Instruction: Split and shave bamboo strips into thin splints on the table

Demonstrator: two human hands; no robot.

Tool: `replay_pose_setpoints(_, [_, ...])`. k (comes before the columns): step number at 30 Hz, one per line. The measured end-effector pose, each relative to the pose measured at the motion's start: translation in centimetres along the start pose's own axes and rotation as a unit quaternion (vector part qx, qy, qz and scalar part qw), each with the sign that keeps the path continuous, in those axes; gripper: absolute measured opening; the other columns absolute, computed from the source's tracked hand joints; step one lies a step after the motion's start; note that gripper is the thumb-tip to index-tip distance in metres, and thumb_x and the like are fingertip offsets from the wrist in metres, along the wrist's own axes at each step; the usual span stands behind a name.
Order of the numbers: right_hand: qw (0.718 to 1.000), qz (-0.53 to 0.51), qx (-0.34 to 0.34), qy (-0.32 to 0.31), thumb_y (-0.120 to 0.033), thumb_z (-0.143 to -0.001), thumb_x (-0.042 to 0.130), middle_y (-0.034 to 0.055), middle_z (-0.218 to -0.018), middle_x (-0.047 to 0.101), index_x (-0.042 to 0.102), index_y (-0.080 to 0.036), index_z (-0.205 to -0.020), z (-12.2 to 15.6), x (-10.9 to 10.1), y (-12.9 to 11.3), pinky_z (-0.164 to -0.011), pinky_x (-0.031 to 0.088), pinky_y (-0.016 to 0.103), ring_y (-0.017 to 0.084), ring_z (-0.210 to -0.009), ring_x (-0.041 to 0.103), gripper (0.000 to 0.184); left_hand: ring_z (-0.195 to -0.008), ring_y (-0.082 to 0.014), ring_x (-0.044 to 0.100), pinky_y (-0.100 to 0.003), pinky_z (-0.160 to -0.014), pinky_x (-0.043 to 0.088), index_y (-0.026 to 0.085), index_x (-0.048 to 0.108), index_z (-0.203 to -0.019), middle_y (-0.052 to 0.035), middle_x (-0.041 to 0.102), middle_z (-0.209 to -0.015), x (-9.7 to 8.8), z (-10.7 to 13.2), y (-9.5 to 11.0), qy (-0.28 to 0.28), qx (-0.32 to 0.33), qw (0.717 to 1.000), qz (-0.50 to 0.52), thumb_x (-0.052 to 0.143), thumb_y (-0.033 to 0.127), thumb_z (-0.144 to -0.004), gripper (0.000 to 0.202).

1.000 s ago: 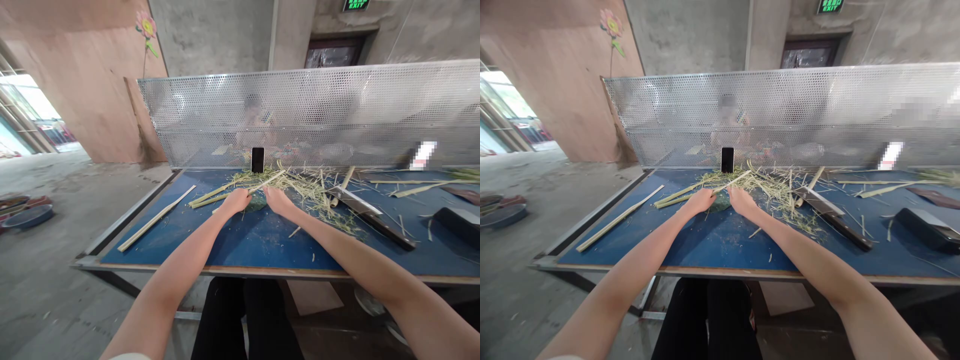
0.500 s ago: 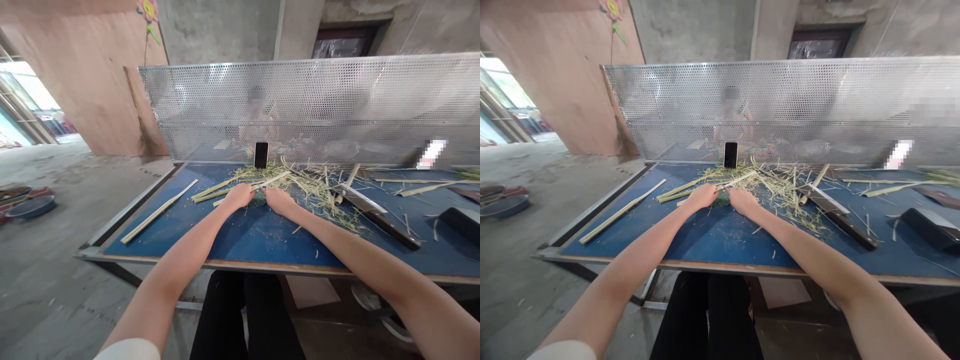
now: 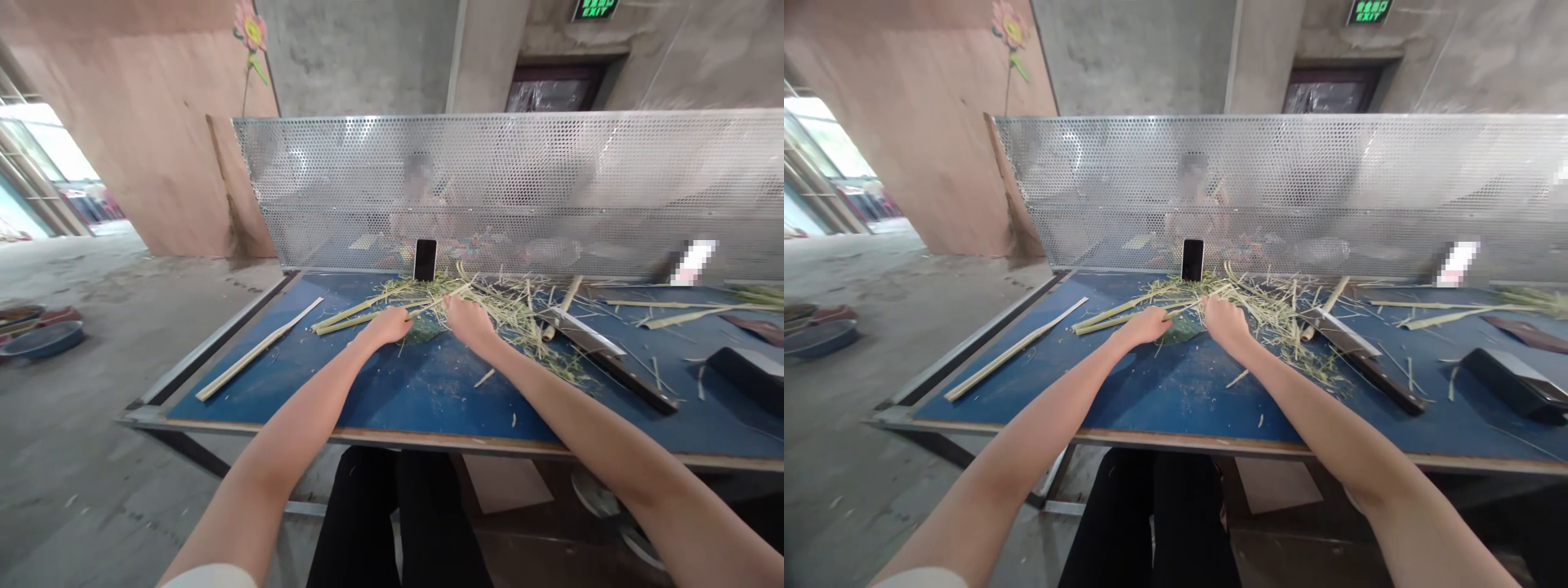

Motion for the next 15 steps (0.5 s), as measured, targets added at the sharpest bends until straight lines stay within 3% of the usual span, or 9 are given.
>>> replay_pose_setpoints(8, [0.996,-0.022,-0.071,-0.047,-0.044,-0.118,0.021,0.0214,-0.119,0.078,0.065,-0.014,-0.133,0.0,1.2,-0.4,-0.097,0.053,0.040,0.033,-0.112,0.076,0.055,-0.066,-0.0228,0.067,-0.032,-0.062,0.039,0.018,0.071,-0.075,-0.0107,0.069,-0.071,0.3,0.2,0.4,0.031,0.008,0.999,0.029,0.057,0.039,-0.106,0.040])
replay_pose_setpoints(15, [0.992,-0.053,-0.097,-0.064,-0.049,-0.118,0.023,0.0196,-0.123,0.078,0.072,-0.016,-0.121,0.5,2.2,-1.6,-0.097,0.051,0.037,0.032,-0.113,0.075,0.059,-0.063,-0.0228,0.066,-0.032,-0.060,0.037,0.019,0.070,-0.079,-0.0103,0.068,-0.071,0.4,0.1,0.0,0.042,-0.008,0.998,0.044,0.058,0.038,-0.106,0.036])
Point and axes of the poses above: each hand's wrist, its own z-axis away from the middle knuckle, its own x-axis out of the palm, y = z × x, the point moved 3 cm from there along -z, towards the middle knuckle
